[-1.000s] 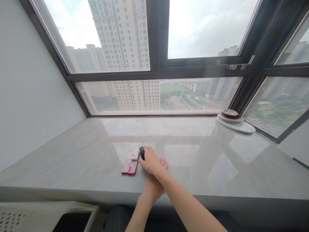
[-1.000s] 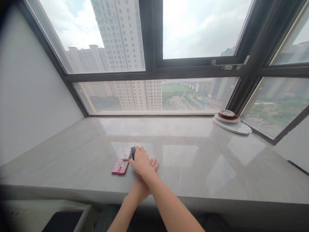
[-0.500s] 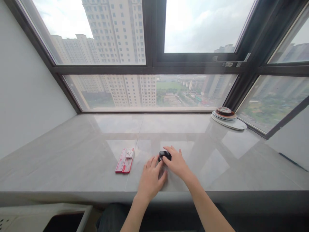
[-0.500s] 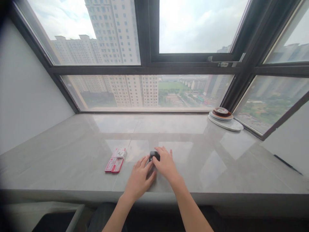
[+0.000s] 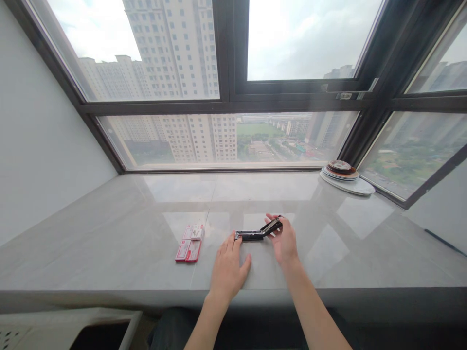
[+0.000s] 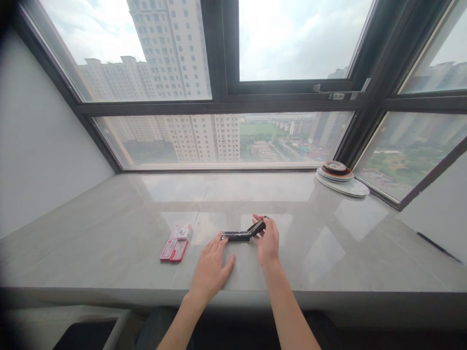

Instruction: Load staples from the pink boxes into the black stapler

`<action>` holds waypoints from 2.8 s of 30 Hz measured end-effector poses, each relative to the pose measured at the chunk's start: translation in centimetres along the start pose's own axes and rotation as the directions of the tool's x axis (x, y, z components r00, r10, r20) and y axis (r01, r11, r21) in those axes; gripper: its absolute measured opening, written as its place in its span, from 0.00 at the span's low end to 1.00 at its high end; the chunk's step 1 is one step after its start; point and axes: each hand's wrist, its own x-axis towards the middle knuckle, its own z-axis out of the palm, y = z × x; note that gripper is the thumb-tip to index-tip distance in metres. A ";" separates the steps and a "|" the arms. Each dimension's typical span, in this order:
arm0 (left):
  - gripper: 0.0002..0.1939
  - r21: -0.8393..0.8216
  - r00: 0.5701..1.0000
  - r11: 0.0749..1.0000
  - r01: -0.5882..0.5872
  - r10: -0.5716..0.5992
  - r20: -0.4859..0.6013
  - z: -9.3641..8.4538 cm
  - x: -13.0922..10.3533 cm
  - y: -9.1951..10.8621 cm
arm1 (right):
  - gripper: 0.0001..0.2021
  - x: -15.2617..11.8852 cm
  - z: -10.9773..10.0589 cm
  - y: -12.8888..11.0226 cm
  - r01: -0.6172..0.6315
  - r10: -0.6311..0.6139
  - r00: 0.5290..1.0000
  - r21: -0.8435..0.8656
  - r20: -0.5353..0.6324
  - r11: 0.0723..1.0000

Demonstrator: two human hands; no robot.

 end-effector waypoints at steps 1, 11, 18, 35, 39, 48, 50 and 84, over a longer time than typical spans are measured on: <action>0.26 -0.005 1.000 1.000 -0.003 0.003 -0.001 0.0 0.0 0.0 | 0.13 0.2 -0.8 0.0 -0.064 0.066 0.998 0.092 -0.011 0.994; 0.21 0.116 0.889 0.938 0.326 -0.263 -0.374 -4.5 -1.8 -2.5 | 0.17 -3.6 -6.4 -1.2 -0.161 0.162 0.987 0.094 0.000 0.982; 0.18 0.164 0.966 0.957 0.241 -0.221 -0.132 -5.5 -4.6 -4.8 | 0.22 -6.4 -8.0 -0.4 -0.086 0.258 0.948 -0.628 0.188 0.773; 0.27 -0.356 0.994 0.935 0.000 0.038 0.100 -1.1 0.6 0.7 | 0.18 -1.6 -7.8 -2.6 0.153 0.325 0.905 -0.924 0.273 0.351; 0.31 -0.342 0.995 0.940 0.006 0.027 0.093 -1.3 0.3 0.6 | 0.12 -2.2 -7.2 -3.9 0.293 0.160 0.933 -0.938 0.323 0.185; 0.31 -0.355 0.994 0.935 0.014 0.026 0.109 -1.3 0.3 0.5 | 0.06 -2.7 0.5 -3.3 0.705 0.269 0.699 -0.701 0.662 -0.106; 0.32 -0.357 0.994 0.934 0.015 0.026 0.108 -1.3 0.3 0.4 | 0.07 -2.5 0.8 -2.9 0.719 0.292 0.685 -0.684 0.667 -0.125; 0.16 0.000 0.998 0.998 0.062 -0.062 -0.001 -1.0 3.4 -2.9 | 0.11 -4.6 -2.4 -3.7 0.565 0.175 0.761 -0.771 0.624 0.293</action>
